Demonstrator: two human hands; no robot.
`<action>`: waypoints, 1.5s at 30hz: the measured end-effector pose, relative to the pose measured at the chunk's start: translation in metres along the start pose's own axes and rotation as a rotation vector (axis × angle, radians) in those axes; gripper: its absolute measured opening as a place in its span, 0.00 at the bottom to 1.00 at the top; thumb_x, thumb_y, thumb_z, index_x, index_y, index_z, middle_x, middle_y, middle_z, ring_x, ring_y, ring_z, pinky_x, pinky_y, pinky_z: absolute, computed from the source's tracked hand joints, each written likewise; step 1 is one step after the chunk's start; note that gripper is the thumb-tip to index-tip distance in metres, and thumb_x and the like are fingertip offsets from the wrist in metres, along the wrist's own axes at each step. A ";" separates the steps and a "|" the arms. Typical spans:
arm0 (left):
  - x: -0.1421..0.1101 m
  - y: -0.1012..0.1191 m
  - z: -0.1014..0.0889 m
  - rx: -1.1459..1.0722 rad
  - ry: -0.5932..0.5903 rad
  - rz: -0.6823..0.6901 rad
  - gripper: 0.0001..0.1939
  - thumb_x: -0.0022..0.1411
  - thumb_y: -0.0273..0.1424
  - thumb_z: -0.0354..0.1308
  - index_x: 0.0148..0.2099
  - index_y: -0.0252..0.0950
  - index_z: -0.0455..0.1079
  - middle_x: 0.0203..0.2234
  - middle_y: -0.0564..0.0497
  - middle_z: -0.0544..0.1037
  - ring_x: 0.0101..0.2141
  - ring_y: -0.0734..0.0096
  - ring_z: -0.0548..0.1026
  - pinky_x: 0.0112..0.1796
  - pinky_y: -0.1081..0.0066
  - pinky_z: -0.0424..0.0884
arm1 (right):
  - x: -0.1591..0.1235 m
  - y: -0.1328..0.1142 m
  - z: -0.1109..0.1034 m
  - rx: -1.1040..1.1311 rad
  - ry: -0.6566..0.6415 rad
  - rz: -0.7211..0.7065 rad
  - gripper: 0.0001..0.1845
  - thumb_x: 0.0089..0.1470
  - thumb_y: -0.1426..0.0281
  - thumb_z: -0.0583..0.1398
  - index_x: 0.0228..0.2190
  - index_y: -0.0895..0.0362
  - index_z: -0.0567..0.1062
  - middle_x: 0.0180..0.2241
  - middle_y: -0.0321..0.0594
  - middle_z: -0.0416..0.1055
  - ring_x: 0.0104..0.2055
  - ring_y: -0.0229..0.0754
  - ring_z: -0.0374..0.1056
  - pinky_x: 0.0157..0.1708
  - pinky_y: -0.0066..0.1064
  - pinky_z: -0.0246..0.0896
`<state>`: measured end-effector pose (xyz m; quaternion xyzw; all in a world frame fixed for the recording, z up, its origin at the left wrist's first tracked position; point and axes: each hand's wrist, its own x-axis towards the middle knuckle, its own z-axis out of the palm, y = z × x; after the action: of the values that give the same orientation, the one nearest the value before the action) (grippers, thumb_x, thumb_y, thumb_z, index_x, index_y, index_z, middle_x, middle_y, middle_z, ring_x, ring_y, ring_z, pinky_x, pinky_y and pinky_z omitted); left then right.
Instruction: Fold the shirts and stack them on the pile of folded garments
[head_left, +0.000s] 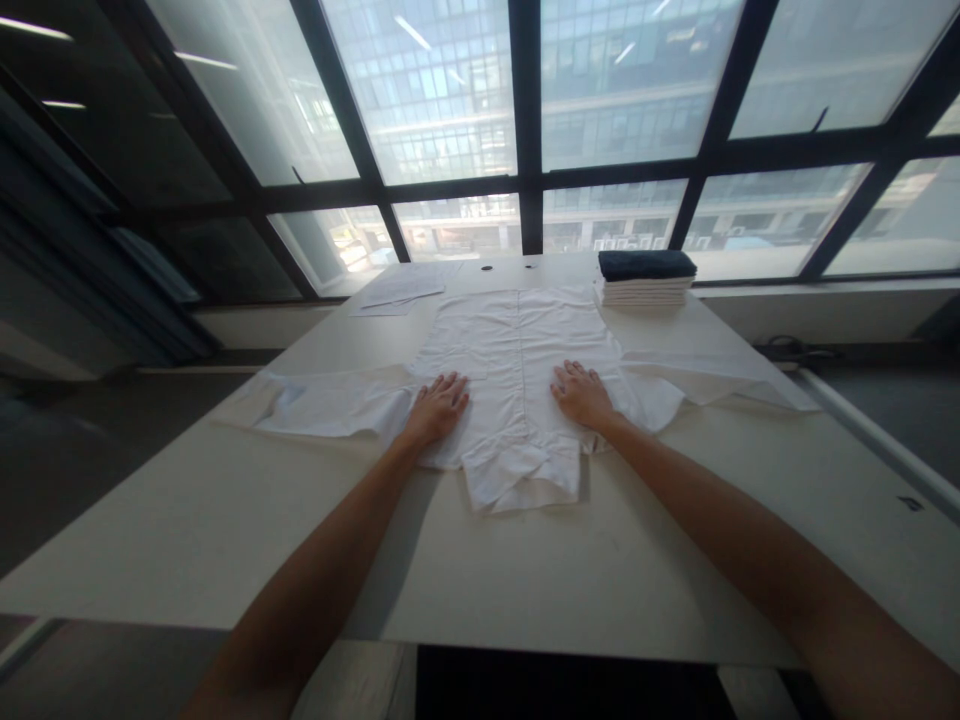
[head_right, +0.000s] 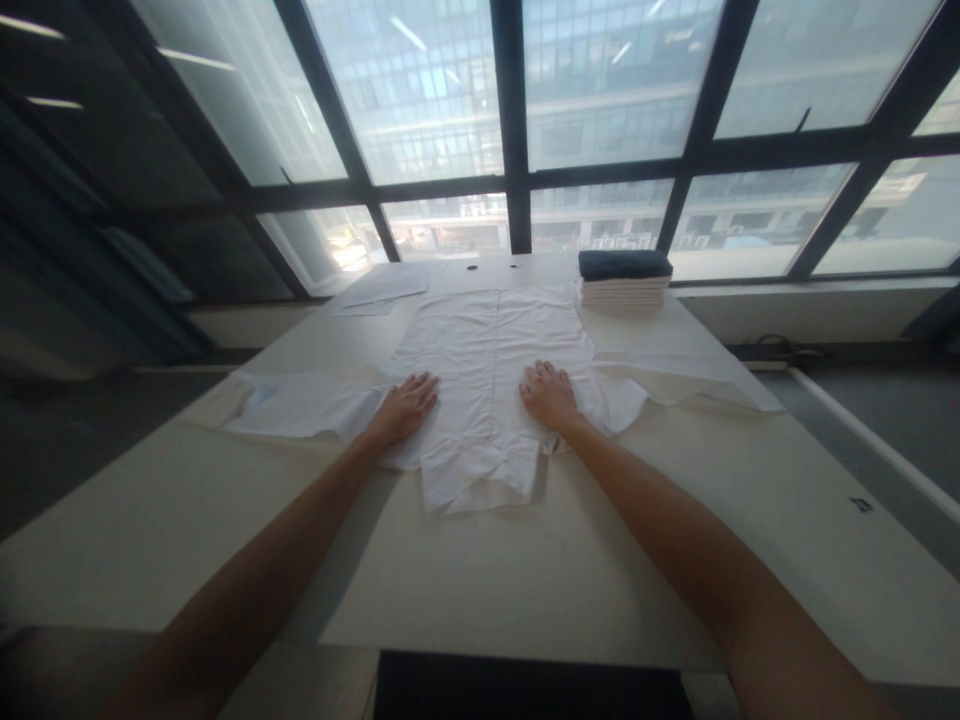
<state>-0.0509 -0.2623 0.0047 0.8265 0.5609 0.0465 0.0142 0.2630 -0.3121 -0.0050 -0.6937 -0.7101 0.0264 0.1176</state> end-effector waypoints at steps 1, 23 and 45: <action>0.000 0.000 0.000 0.004 0.004 0.002 0.29 0.78 0.44 0.37 0.74 0.42 0.55 0.73 0.45 0.54 0.72 0.53 0.49 0.67 0.45 0.50 | 0.000 0.000 0.000 0.000 -0.004 0.001 0.30 0.71 0.61 0.47 0.68 0.60 0.62 0.72 0.52 0.53 0.74 0.52 0.46 0.70 0.48 0.41; 0.002 -0.003 0.004 0.002 0.020 0.011 0.29 0.78 0.43 0.38 0.74 0.41 0.56 0.73 0.45 0.54 0.72 0.52 0.50 0.67 0.45 0.50 | 0.002 0.001 0.002 -0.017 0.000 -0.003 0.30 0.70 0.61 0.47 0.67 0.60 0.62 0.72 0.52 0.52 0.73 0.52 0.47 0.69 0.48 0.42; 0.001 -0.001 0.000 0.014 0.008 0.008 0.29 0.78 0.42 0.39 0.74 0.40 0.56 0.73 0.45 0.54 0.72 0.52 0.50 0.67 0.45 0.51 | 0.000 0.001 0.001 -0.009 0.008 -0.006 0.31 0.70 0.61 0.46 0.67 0.61 0.63 0.72 0.51 0.54 0.73 0.52 0.47 0.69 0.49 0.42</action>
<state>-0.0511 -0.2614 0.0045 0.8285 0.5581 0.0460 0.0060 0.2634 -0.3121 -0.0060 -0.6921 -0.7119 0.0201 0.1177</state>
